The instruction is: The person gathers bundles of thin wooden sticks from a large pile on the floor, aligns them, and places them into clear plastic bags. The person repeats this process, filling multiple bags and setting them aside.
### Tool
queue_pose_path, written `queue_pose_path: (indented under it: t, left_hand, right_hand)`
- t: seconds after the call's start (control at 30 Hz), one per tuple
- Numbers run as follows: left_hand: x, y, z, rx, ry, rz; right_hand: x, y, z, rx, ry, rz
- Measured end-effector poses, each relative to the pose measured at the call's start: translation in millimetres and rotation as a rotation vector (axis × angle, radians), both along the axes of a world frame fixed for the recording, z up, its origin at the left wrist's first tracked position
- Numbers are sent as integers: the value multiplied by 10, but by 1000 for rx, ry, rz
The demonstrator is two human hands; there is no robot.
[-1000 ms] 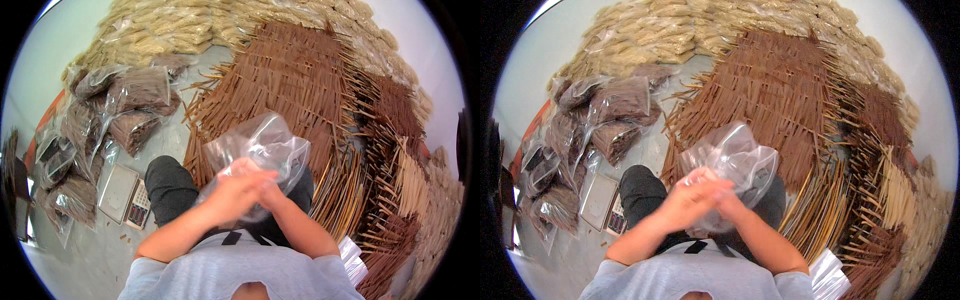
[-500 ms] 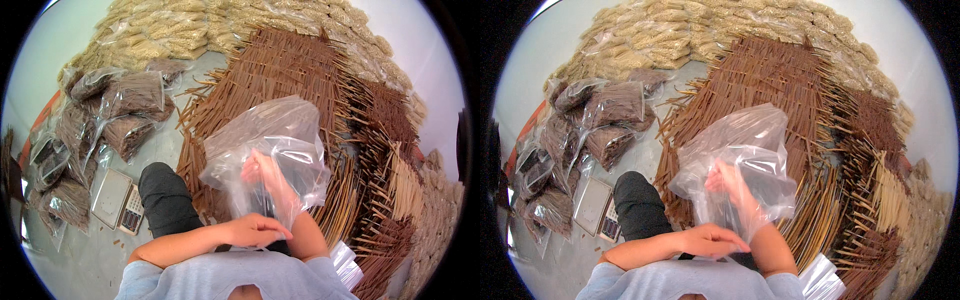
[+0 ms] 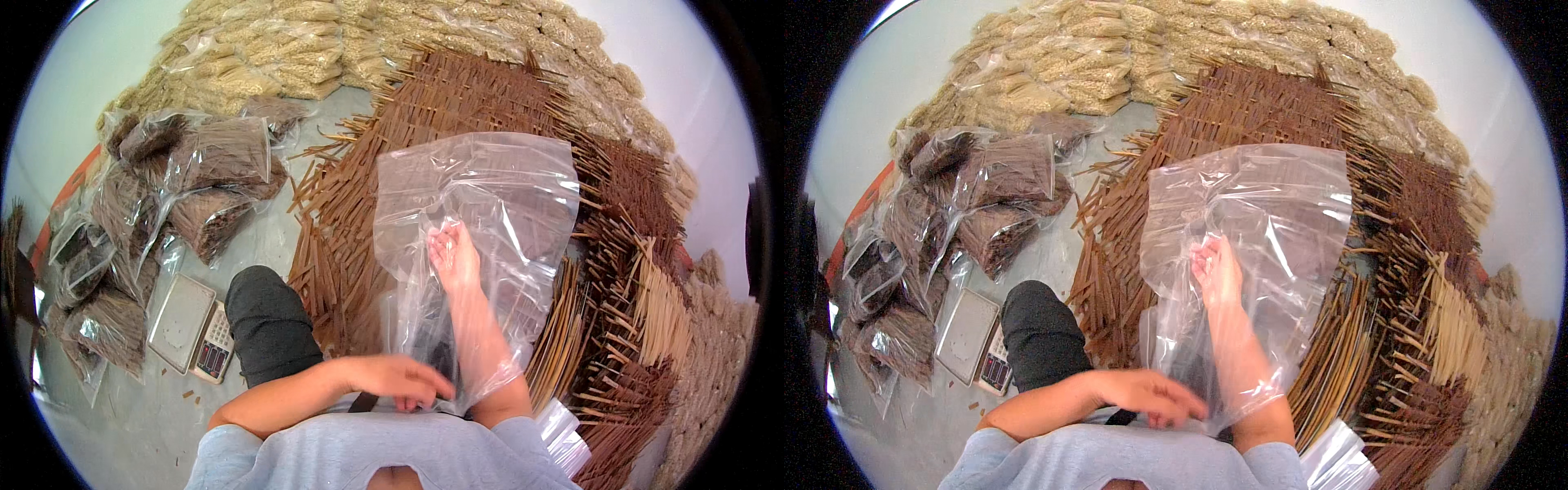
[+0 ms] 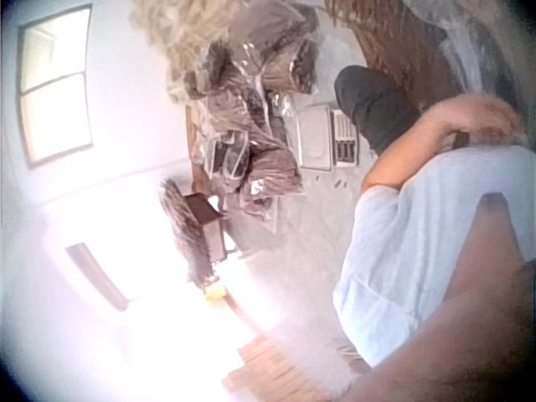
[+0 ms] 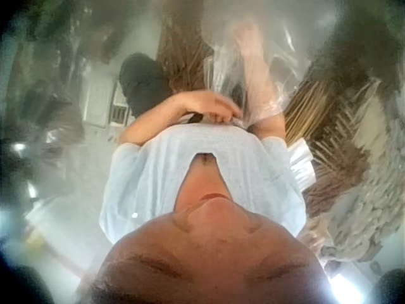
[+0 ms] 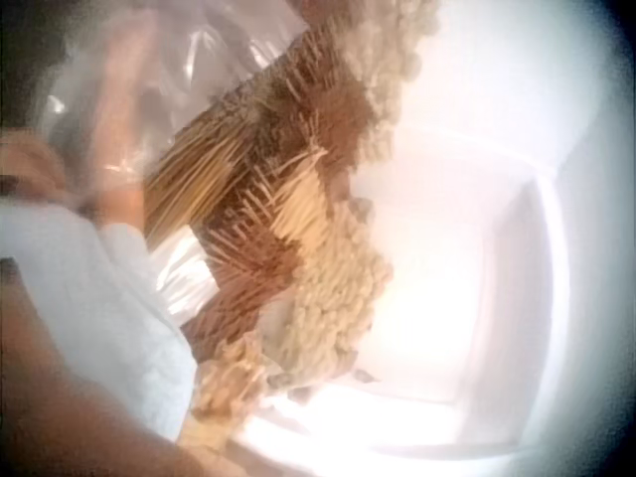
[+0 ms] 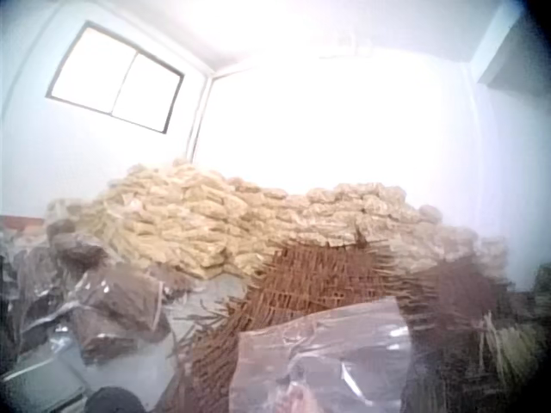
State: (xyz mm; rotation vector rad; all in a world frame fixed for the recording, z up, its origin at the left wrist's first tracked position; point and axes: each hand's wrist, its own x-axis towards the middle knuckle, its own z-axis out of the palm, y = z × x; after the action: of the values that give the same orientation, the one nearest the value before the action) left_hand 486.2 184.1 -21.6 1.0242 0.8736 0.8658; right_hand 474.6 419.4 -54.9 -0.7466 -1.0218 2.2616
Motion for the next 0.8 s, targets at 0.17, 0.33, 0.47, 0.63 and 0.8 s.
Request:
queue_pose_path:
  t: [0.17,0.33,0.47,0.63,0.8]
  left_hand:
    - [-322,441,92,30,622,823]
    - [-213,492,-46,250,492,797]
    - [60,274,-69,398,700,533]
    - [263,-77,164,470,528,70]
    - [227,-127,215,499,492,240]
  right_hand:
    - [59,-393,196,23,181,402]
    - [-12,-436,534,-71,499,442]
    - [-42,-64,229,-36,495,240]
    - [1,436,-189,-254,167,182]
    - [226,302,-362,892,-337,-69]
